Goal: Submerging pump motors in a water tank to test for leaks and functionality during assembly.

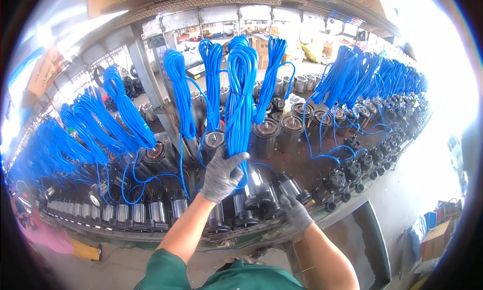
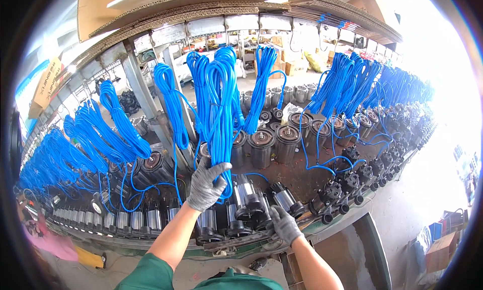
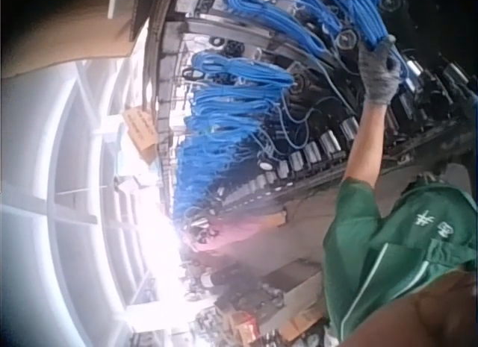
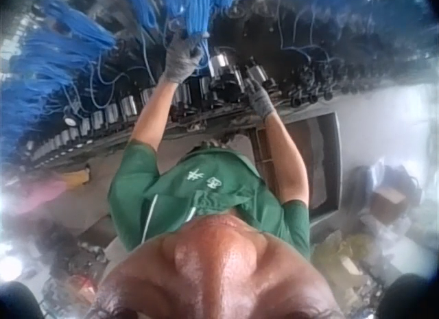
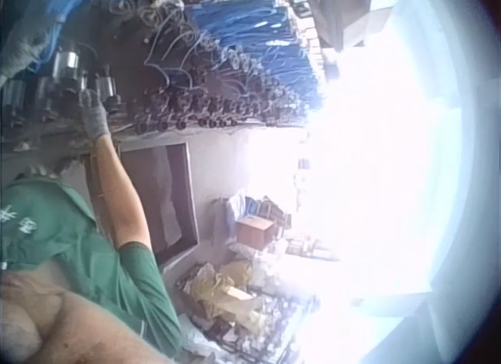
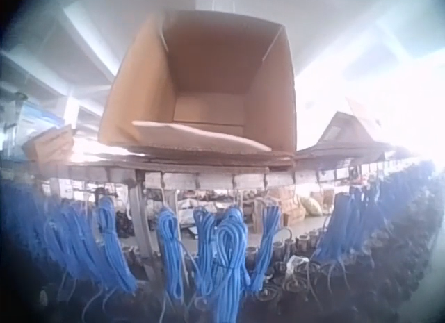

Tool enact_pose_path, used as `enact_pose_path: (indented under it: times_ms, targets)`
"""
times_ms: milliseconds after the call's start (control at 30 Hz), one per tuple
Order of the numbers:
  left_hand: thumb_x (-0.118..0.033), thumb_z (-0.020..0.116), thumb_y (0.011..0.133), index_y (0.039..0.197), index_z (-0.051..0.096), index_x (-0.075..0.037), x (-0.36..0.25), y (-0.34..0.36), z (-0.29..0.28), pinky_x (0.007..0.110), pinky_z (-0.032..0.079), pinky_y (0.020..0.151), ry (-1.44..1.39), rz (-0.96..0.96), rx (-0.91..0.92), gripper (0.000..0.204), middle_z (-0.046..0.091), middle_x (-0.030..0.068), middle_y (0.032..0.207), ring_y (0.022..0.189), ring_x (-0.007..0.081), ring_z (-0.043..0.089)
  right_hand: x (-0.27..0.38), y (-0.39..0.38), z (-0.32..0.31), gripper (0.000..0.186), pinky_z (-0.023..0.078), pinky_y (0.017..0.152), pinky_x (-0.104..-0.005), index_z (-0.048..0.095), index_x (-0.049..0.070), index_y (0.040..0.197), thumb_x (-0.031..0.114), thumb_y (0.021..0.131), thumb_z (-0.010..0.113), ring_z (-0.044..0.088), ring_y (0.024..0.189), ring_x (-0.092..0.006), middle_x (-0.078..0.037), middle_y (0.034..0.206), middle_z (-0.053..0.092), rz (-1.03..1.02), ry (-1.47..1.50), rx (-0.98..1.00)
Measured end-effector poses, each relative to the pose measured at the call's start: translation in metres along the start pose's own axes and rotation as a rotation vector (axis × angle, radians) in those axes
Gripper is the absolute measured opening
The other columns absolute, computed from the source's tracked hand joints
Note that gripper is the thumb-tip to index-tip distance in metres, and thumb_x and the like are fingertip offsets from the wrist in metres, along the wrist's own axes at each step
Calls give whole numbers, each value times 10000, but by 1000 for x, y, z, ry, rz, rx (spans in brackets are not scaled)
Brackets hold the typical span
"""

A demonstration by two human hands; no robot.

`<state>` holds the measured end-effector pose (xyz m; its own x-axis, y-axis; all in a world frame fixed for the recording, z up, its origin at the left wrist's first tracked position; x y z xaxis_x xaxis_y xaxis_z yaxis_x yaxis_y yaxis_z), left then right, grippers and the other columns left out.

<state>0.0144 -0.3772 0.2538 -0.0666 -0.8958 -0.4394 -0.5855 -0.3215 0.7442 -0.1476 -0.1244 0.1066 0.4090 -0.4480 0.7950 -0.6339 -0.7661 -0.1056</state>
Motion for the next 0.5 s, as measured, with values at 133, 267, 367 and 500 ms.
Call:
enact_pose_path:
  times_ms: [133, 267, 367, 500]
  targets:
    - [75, 720, 803, 1312, 726, -203, 16, 29, -16, 425, 571, 973, 13, 44, -121, 581, 657, 169, 1244, 1092, 377, 694, -12, -49, -18, 391, 534, 1006, -323, 643, -9, 1356, 314, 1142, 591, 646, 1126, -180, -110, 1195, 738, 154, 367, -86]
    - [96, 677, 898, 1352, 681, -179, 34, 62, -41, 356, 578, 976, -408, -119, -43, 531, 670, 77, 1228, 1125, 215, 684, -54, -91, -27, 437, 545, 980, -324, 640, -1, 1360, 372, 1141, 580, 655, 1103, -189, -115, 1186, 737, 284, 406, -102]
    - [28, 712, 965, 1365, 661, -149, 42, 69, -57, 323, 584, 959, -447, -85, -48, 441, 686, 46, 1223, 1099, 163, 690, -93, -113, -21, 471, 553, 905, -330, 636, 25, 1371, 425, 1132, 574, 666, 1016, -198, -118, 1138, 742, 476, 644, -59]
    - [-101, 753, 975, 1400, 649, -131, 56, 58, -71, 343, 560, 1028, -486, -97, -16, 438, 676, 63, 1308, 1176, 193, 669, -119, -143, -16, 509, 598, 600, -350, 622, 119, 1402, 520, 1091, 594, 730, 728, -228, -119, 937, 767, 425, 665, -112]
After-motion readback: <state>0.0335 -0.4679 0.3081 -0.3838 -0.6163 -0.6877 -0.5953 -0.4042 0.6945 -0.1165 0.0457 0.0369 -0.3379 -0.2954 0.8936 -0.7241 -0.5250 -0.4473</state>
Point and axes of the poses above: each hand's wrist, its own y-axis towards the middle knuckle, its own z-axis out of the palm, x = y × z, the point moved 1 cm from there along y, towards the middle knuckle
